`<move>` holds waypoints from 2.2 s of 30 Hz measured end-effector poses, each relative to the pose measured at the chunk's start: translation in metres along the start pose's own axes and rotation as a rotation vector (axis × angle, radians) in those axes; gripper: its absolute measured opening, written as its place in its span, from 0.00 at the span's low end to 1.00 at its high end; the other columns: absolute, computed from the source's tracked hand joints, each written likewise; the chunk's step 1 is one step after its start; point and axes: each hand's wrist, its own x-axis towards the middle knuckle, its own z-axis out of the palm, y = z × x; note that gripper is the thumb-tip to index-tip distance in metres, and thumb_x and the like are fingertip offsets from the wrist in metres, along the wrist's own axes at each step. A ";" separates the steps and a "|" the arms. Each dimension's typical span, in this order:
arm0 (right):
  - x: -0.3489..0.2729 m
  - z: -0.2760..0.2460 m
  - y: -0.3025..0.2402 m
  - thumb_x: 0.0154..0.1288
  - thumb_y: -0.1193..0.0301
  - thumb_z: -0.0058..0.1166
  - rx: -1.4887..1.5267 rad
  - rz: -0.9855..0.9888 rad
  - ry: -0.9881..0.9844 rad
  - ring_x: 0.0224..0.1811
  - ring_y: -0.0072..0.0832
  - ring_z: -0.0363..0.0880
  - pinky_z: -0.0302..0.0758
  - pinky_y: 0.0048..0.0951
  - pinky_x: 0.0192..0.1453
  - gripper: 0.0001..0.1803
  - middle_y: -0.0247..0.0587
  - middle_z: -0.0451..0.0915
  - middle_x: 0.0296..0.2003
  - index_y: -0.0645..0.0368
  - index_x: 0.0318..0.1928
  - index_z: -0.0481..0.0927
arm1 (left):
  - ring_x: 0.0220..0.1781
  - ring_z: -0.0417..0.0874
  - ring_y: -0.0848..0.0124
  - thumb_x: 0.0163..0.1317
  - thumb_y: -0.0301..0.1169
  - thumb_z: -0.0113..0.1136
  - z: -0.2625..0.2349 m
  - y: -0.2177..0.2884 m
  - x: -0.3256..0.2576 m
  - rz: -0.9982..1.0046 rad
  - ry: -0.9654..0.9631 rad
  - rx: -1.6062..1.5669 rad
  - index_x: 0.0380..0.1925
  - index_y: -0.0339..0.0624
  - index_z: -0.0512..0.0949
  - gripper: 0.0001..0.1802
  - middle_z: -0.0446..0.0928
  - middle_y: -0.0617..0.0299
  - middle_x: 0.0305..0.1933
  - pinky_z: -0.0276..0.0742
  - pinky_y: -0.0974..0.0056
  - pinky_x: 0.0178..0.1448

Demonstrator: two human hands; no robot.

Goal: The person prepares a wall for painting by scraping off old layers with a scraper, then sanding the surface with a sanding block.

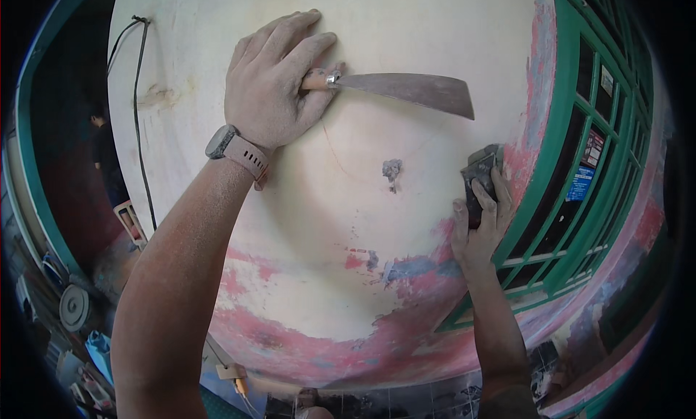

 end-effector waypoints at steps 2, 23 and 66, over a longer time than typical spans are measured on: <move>0.002 -0.002 -0.004 0.73 0.66 0.60 0.030 0.030 0.009 0.73 0.54 0.65 0.60 0.55 0.76 0.25 0.57 0.69 0.71 0.59 0.67 0.77 | 0.65 0.82 0.61 0.64 0.43 0.68 -0.001 0.001 0.000 0.003 -0.004 -0.006 0.51 0.52 0.87 0.17 0.81 0.60 0.64 0.75 0.55 0.66; -0.018 0.003 -0.035 0.69 0.65 0.62 0.008 -0.303 -0.251 0.65 0.34 0.69 0.63 0.44 0.66 0.21 0.36 0.73 0.72 0.34 0.62 0.84 | 0.63 0.82 0.61 0.61 0.43 0.70 0.001 0.001 0.001 0.008 0.033 -0.011 0.47 0.51 0.86 0.16 0.82 0.61 0.61 0.76 0.55 0.64; 0.010 0.025 -0.033 0.70 0.63 0.61 -0.125 0.071 -0.079 0.57 0.40 0.70 0.63 0.44 0.62 0.22 0.33 0.78 0.68 0.37 0.63 0.85 | 0.63 0.82 0.61 0.62 0.43 0.69 0.002 0.004 0.001 -0.010 -0.001 -0.002 0.47 0.52 0.86 0.16 0.82 0.60 0.61 0.75 0.55 0.64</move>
